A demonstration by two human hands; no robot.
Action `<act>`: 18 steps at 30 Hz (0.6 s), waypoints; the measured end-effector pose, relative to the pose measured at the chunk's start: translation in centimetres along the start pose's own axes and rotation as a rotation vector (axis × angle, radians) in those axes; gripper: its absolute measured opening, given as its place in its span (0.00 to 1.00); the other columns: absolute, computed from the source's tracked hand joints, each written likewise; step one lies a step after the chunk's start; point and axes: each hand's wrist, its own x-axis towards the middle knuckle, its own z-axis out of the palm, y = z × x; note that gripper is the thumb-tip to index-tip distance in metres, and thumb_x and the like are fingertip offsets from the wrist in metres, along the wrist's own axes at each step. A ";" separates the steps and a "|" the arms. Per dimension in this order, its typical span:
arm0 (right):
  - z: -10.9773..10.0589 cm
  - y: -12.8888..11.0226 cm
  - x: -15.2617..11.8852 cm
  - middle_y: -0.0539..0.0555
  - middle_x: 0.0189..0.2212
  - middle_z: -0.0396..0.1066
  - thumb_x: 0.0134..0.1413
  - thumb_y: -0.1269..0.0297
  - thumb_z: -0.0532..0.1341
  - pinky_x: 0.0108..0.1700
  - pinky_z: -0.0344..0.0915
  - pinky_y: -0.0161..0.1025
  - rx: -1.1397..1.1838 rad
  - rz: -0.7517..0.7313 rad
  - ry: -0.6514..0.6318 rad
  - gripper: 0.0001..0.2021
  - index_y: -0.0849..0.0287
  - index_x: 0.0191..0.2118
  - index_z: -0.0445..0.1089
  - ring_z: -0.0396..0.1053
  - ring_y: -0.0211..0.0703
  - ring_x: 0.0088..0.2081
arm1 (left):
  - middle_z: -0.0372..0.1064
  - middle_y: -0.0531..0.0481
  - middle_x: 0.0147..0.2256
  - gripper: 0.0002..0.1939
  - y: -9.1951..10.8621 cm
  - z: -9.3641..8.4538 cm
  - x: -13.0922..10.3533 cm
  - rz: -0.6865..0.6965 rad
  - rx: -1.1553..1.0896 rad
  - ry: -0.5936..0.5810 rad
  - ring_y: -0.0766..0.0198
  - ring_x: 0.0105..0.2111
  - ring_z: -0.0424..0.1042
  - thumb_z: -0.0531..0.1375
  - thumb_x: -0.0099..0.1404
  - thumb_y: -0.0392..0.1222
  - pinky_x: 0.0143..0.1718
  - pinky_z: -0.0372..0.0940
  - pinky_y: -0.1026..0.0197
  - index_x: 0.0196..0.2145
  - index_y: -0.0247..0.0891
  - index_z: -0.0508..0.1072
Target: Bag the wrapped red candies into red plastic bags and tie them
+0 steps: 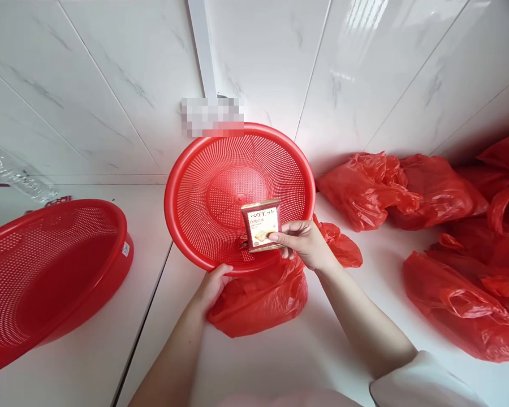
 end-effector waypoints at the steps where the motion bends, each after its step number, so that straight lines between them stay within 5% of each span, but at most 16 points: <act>1: 0.0 0.0 0.0 0.48 0.16 0.71 0.44 0.57 0.71 0.18 0.62 0.29 0.014 0.002 0.017 0.10 0.59 0.29 0.77 0.65 0.32 0.16 | 0.78 0.45 0.35 0.16 0.0 0.1 0.0 0.001 -0.003 0.002 0.50 0.41 0.77 0.58 0.57 0.40 0.40 0.70 0.55 0.44 0.39 0.74; 7: 0.3 -0.3 -0.1 0.52 0.26 0.76 0.48 0.55 0.68 0.29 0.72 0.32 0.071 0.016 0.055 0.13 0.60 0.35 0.76 0.73 0.36 0.26 | 0.78 0.45 0.37 0.15 -0.1 -0.1 0.0 0.008 -0.001 -0.004 0.51 0.42 0.76 0.58 0.58 0.40 0.41 0.70 0.56 0.44 0.39 0.75; 13: 0.4 -1.0 -0.7 0.47 0.17 0.67 0.50 0.59 0.67 0.14 0.54 0.27 0.045 -0.013 0.035 0.11 0.60 0.26 0.68 0.64 0.32 0.17 | 0.78 0.45 0.36 0.15 -0.3 -0.3 0.1 -0.005 0.006 -0.025 0.51 0.41 0.76 0.57 0.60 0.41 0.41 0.70 0.55 0.43 0.38 0.75; 18: 0.5 -1.1 -0.8 0.44 0.16 0.63 0.48 0.61 0.66 0.12 0.46 0.28 0.143 -0.014 0.100 0.14 0.58 0.23 0.61 0.57 0.29 0.13 | 0.78 0.44 0.37 0.15 -0.1 0.0 -0.2 -0.059 0.011 -0.009 0.50 0.42 0.76 0.57 0.60 0.41 0.40 0.69 0.55 0.44 0.38 0.75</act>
